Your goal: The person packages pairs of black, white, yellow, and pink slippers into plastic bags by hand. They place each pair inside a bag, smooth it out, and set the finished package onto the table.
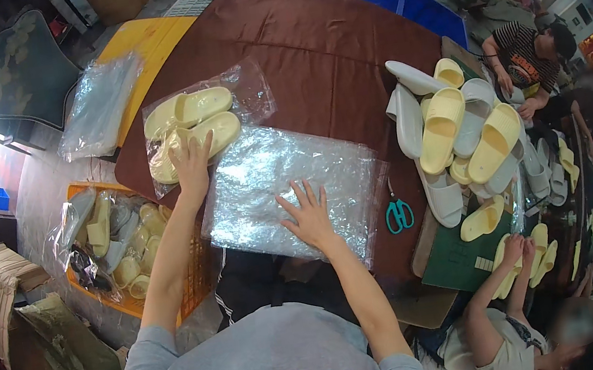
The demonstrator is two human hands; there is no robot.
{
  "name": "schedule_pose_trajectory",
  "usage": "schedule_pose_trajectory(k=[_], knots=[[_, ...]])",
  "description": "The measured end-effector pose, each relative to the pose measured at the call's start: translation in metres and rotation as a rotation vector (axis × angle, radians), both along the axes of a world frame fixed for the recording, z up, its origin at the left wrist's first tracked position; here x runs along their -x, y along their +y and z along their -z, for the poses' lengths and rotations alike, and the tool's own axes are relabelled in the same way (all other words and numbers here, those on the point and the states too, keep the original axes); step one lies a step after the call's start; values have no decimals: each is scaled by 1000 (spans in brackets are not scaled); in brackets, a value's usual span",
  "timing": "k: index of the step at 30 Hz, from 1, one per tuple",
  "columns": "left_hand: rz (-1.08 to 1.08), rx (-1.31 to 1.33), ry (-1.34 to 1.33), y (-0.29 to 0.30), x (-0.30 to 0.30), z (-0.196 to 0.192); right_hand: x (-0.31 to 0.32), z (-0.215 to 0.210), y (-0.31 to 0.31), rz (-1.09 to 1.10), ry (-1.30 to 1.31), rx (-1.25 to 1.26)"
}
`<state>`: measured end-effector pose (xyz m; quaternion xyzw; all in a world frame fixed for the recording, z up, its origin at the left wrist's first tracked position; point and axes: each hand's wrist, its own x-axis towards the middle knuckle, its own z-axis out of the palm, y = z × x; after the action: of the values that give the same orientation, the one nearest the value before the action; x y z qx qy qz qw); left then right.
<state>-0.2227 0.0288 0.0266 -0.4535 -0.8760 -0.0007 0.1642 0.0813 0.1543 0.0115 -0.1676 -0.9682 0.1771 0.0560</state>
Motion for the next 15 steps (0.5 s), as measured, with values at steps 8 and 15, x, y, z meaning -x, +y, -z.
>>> schedule_pose_trajectory(k=[8,15], knots=[[118,-316,-11,-13,47,-72,8,-4,0,-34,-28,10],[197,-478,34,-11,0,-171,34,1,-1,-61,10,22]])
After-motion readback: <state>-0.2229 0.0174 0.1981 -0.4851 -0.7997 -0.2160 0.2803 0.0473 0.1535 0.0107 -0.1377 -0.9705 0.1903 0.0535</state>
